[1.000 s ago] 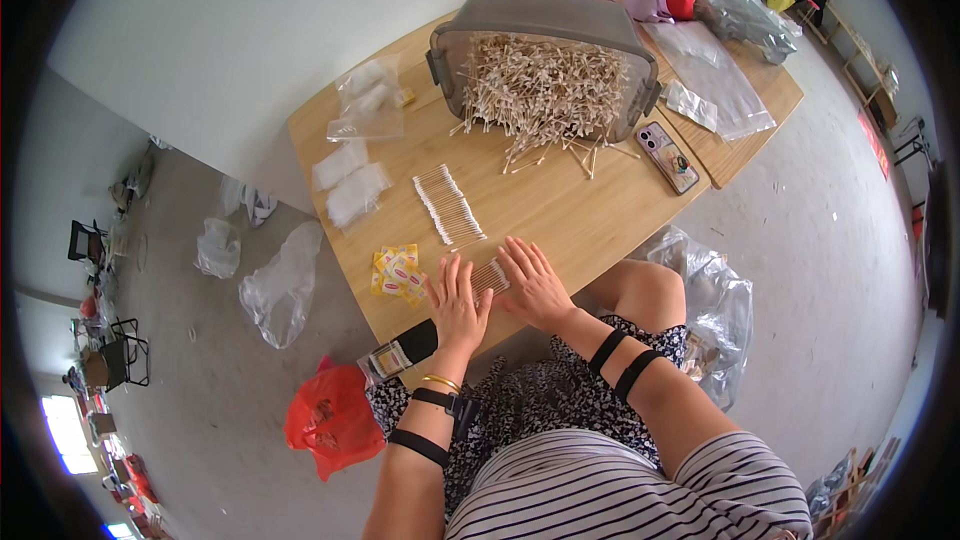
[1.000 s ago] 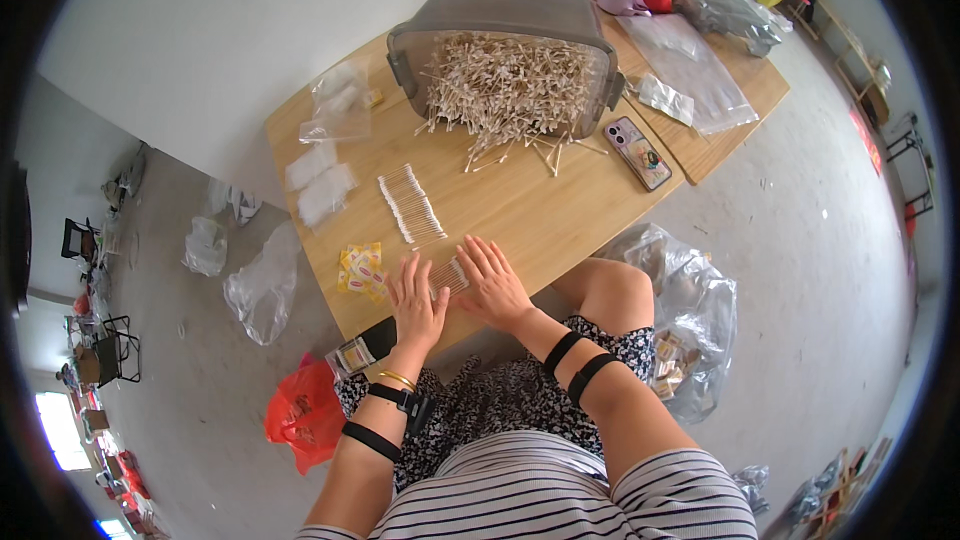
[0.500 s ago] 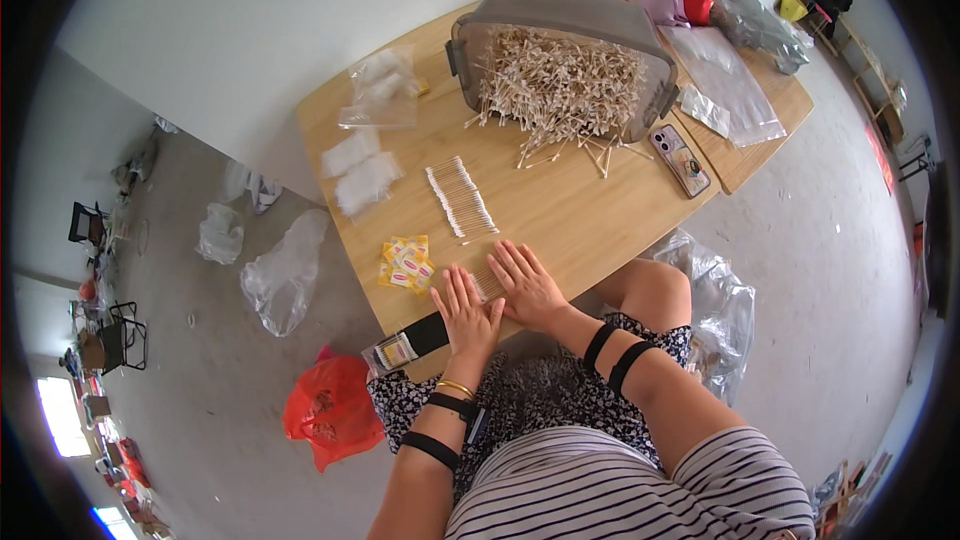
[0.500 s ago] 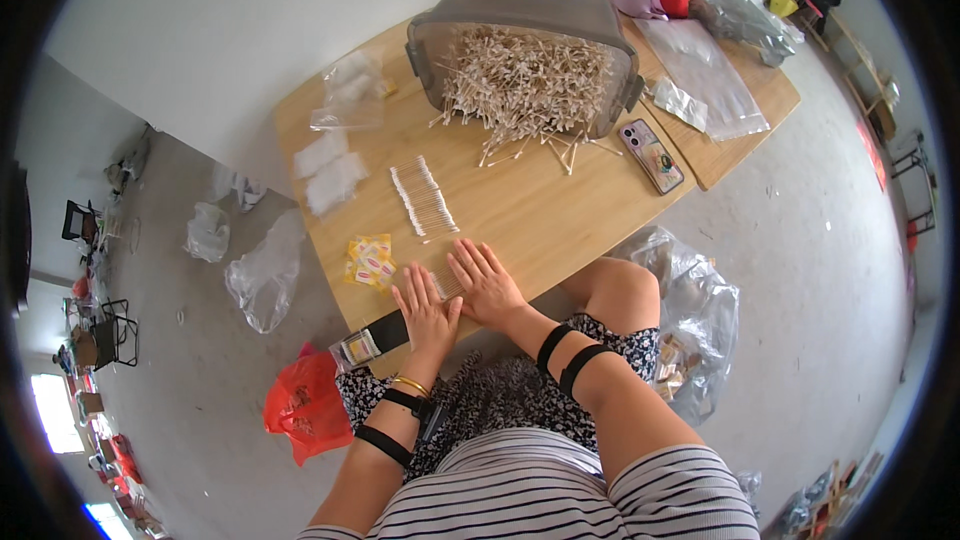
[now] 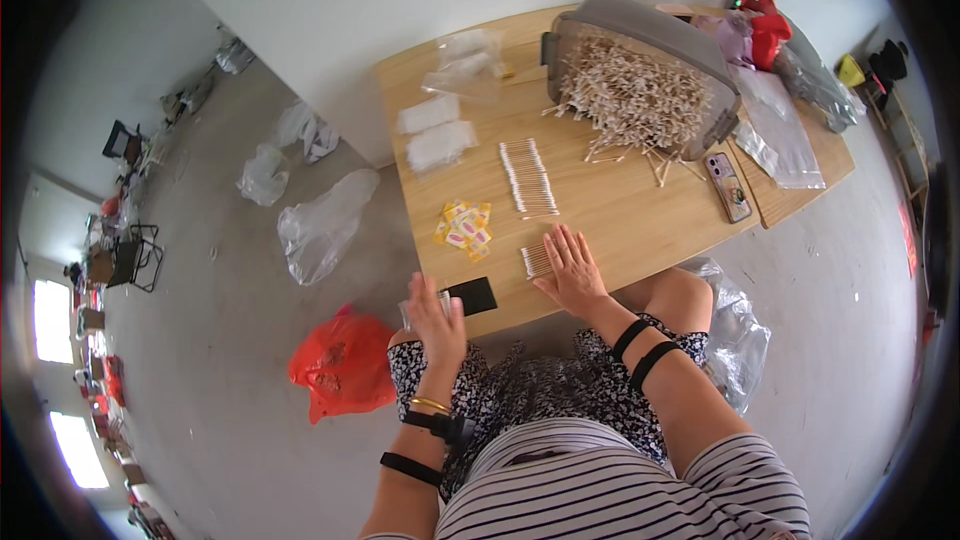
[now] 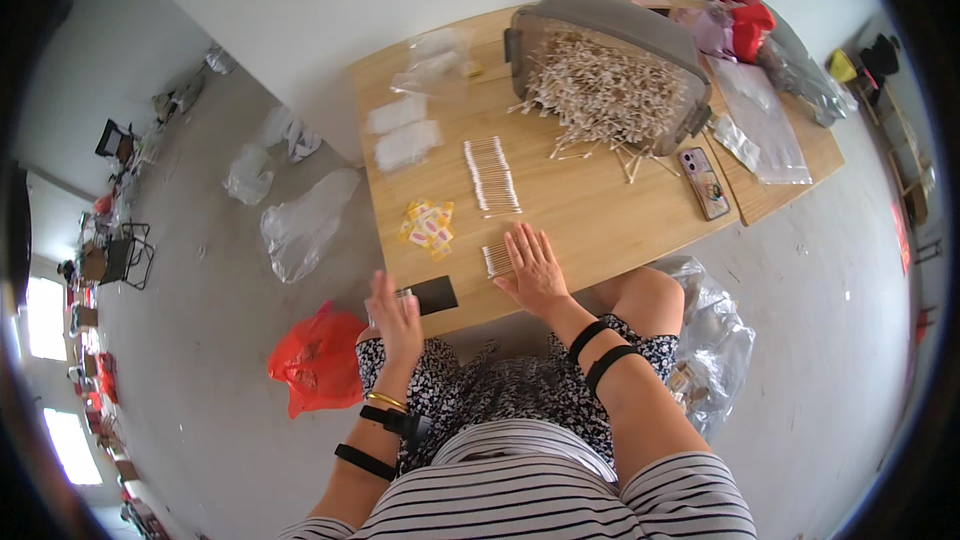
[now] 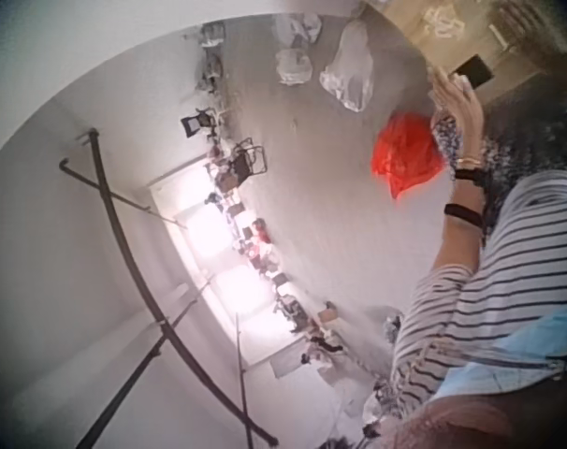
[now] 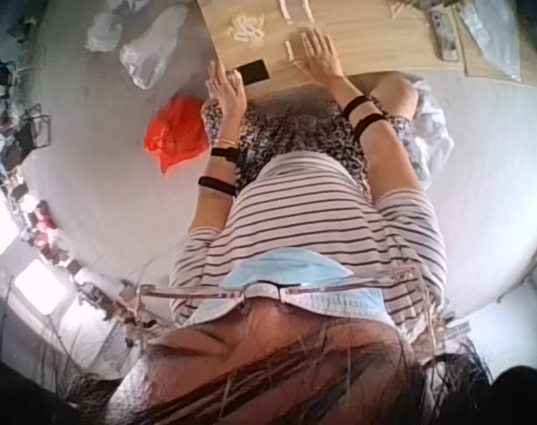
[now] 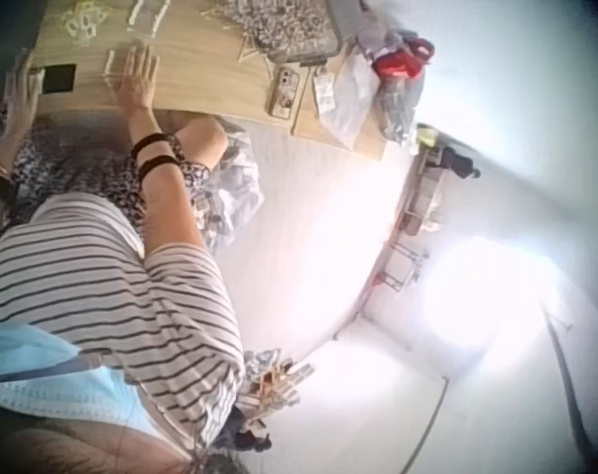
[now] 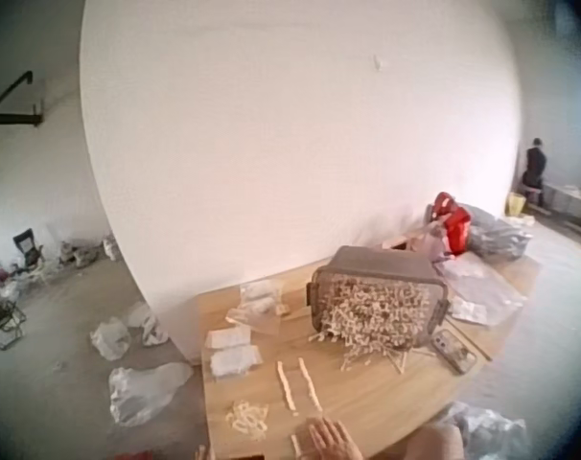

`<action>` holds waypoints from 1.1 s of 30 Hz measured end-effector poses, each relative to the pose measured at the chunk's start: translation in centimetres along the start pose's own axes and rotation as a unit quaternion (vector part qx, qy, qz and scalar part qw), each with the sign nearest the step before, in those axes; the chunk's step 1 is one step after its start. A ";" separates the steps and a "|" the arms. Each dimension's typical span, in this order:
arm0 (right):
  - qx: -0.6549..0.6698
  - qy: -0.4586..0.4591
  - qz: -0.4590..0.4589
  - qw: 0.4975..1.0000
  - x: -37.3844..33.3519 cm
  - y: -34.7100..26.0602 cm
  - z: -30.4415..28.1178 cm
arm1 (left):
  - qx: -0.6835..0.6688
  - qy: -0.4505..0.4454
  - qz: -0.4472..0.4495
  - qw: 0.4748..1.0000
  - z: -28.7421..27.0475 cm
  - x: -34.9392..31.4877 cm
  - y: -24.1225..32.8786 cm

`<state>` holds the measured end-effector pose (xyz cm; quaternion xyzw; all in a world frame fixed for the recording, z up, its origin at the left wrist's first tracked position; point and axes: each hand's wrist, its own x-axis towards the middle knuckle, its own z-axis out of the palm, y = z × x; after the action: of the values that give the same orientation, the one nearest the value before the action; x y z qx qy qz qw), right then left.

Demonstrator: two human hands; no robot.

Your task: Sorting, arranging, and packing cotton swabs into small plastic bags.

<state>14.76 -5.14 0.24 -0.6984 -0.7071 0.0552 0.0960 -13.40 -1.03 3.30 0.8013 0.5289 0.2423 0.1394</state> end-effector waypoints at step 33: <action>0.062 -0.054 -0.039 0.996 2.2 -18.6 3.4 | -0.382 0.157 -0.310 0.857 4.2 0.3 -8.2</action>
<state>-4.12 -3.14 0.98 -0.6592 -0.7330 0.1330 0.1029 -17.41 2.70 -4.13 0.4313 0.6307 0.4918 0.4176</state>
